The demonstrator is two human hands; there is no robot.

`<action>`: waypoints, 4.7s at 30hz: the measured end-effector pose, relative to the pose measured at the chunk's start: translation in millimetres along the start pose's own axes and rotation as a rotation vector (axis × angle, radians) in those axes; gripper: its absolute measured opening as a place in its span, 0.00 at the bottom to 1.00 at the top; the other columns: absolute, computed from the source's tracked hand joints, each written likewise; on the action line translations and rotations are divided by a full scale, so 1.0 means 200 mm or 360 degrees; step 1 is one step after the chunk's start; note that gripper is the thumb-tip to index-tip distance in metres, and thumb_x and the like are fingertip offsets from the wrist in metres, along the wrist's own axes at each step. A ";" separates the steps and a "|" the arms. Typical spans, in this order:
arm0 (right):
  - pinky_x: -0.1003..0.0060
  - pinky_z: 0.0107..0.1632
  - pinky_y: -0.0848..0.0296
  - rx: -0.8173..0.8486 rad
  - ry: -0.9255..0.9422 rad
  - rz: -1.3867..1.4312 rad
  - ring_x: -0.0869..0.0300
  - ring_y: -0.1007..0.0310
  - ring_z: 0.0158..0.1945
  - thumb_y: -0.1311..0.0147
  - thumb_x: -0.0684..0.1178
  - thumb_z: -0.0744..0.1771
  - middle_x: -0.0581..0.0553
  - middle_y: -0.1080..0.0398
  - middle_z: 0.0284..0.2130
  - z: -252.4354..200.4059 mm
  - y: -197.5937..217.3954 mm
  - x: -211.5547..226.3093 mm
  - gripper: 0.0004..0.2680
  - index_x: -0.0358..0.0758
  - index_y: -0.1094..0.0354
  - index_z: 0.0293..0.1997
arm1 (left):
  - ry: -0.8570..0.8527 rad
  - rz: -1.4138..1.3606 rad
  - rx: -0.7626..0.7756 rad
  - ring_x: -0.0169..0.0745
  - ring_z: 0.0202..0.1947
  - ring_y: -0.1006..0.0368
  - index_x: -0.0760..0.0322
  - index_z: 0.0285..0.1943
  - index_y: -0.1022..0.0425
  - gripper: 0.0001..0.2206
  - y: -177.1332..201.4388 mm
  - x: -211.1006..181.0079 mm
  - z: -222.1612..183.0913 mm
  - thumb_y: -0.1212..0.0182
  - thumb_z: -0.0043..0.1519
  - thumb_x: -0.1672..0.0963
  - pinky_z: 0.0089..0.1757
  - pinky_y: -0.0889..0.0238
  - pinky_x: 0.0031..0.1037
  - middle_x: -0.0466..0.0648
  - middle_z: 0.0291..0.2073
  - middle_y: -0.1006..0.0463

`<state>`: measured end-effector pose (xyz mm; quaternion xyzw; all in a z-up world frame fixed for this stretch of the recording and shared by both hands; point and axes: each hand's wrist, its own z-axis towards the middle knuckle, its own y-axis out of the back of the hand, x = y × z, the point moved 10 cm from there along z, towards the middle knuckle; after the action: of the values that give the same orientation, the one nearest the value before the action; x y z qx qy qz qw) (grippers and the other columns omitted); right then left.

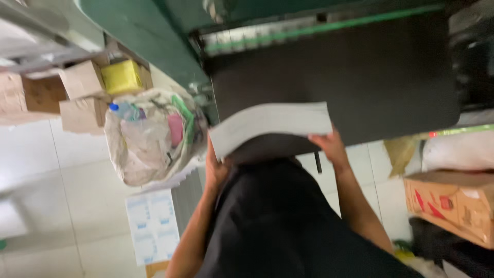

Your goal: The person places a stack of papers into a manual paper cutter, turns a wheel to clamp them, pulls a lever to cut them, and then carries and stacks the trimmed papers onto a pile.

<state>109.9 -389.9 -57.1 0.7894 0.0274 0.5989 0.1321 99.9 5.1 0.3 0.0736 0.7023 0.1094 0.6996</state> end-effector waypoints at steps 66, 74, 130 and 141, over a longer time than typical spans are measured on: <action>0.43 0.67 0.38 0.0122 -0.0072 -0.0600 0.39 0.42 0.68 0.28 0.44 0.57 0.31 0.38 0.65 0.21 0.04 0.25 0.36 0.37 0.45 0.73 | 0.0430 0.0212 0.0160 0.88 0.54 0.34 0.50 0.81 0.58 0.49 -0.04 0.03 0.22 0.40 0.46 0.62 0.47 0.38 0.70 0.74 0.51 0.26; 0.44 0.67 0.39 0.0167 -0.0415 -0.0641 0.41 0.40 0.68 0.29 0.49 0.55 0.32 0.36 0.64 0.19 0.11 0.28 0.39 0.43 0.47 0.75 | 0.0524 0.0401 0.0443 0.73 0.75 0.56 0.73 0.80 0.56 0.54 -0.06 0.23 0.38 0.33 0.40 0.54 0.69 0.81 0.62 0.70 0.73 0.47; 0.33 0.59 0.28 -0.0342 -0.1106 0.1345 0.42 0.32 0.51 0.26 0.55 0.61 0.32 0.45 0.50 0.74 -0.94 0.49 0.31 0.35 0.44 0.65 | 0.0898 -0.0381 -0.0100 0.58 0.76 0.51 0.63 0.73 0.35 0.37 -0.26 0.15 1.07 0.55 0.66 0.36 0.72 0.62 0.45 0.60 0.73 0.40; 0.50 0.54 0.24 -0.0196 -0.0974 0.1772 0.47 0.27 0.41 0.36 0.60 0.66 0.34 0.31 0.38 0.62 -0.90 0.43 0.20 0.35 0.44 0.46 | 0.0961 -0.0270 -0.0303 0.54 0.71 0.42 0.58 0.72 0.33 0.36 -0.25 0.31 0.94 0.49 0.65 0.36 0.69 0.52 0.43 0.53 0.70 0.33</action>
<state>273.5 -221.9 -50.6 0.8116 -0.4605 0.3258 -0.1518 289.5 -18.4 -72.0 -0.0868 0.8682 0.1328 0.4701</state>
